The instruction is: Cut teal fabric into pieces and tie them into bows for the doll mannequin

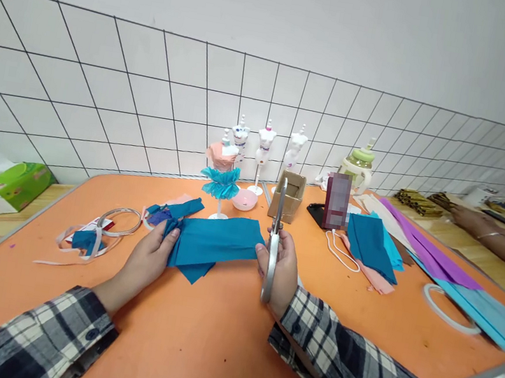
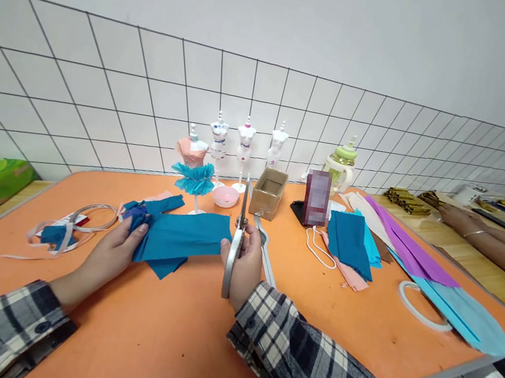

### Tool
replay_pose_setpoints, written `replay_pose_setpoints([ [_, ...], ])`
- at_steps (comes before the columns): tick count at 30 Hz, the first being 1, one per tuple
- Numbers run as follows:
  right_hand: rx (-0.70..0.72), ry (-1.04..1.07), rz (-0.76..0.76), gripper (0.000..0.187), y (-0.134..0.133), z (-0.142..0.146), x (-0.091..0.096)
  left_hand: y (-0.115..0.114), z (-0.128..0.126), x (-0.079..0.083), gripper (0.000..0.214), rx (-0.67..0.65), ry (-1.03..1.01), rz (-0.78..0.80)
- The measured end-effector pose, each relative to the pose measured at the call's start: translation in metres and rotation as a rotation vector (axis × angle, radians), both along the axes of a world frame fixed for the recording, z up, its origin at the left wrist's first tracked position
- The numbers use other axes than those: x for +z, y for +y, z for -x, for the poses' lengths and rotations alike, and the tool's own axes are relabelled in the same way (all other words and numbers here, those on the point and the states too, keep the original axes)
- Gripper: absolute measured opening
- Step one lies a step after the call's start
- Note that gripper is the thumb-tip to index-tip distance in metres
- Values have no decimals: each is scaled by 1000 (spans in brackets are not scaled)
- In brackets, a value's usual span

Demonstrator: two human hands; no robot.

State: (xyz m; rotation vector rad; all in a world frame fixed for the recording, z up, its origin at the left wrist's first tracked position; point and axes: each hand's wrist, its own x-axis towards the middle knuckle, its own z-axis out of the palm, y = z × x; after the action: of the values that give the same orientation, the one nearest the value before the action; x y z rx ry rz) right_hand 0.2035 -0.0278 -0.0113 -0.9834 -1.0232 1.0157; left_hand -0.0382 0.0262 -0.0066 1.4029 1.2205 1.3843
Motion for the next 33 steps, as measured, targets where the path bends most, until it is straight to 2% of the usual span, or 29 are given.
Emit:
replay_pose_setpoints([
  [2,-63,-1,-2,47,2,0,0,-5,-5,0,36,-74,-97,66],
  [4,-95,4,-3,47,3,1,1,-10,-8,1,32,-251,-159,258],
  [6,-103,1,0,47,3,1,1,-12,-9,2,31,-346,-184,382],
  [8,-100,-2,21,48,3,2,3,-11,-8,3,31,-306,-285,352],
  [12,-59,29,55,49,-3,2,12,-1,-1,2,31,-113,-521,277],
  [14,125,84,109,45,-9,2,18,4,3,1,26,-56,-572,289],
  [17,649,145,307,45,-20,4,23,7,7,2,19,-1,-706,273],
  [19,936,140,429,52,-27,7,21,7,7,3,18,32,-799,248],
  [22,1143,150,550,62,-36,15,14,7,5,6,22,52,-847,188],
  [24,1173,135,606,65,-39,19,10,6,2,7,24,32,-828,156],
  [27,1127,55,644,64,-40,22,9,4,-2,6,25,-45,-772,140],
  [33,961,-38,579,65,-46,25,13,-6,-13,2,32,-147,-584,128],
])
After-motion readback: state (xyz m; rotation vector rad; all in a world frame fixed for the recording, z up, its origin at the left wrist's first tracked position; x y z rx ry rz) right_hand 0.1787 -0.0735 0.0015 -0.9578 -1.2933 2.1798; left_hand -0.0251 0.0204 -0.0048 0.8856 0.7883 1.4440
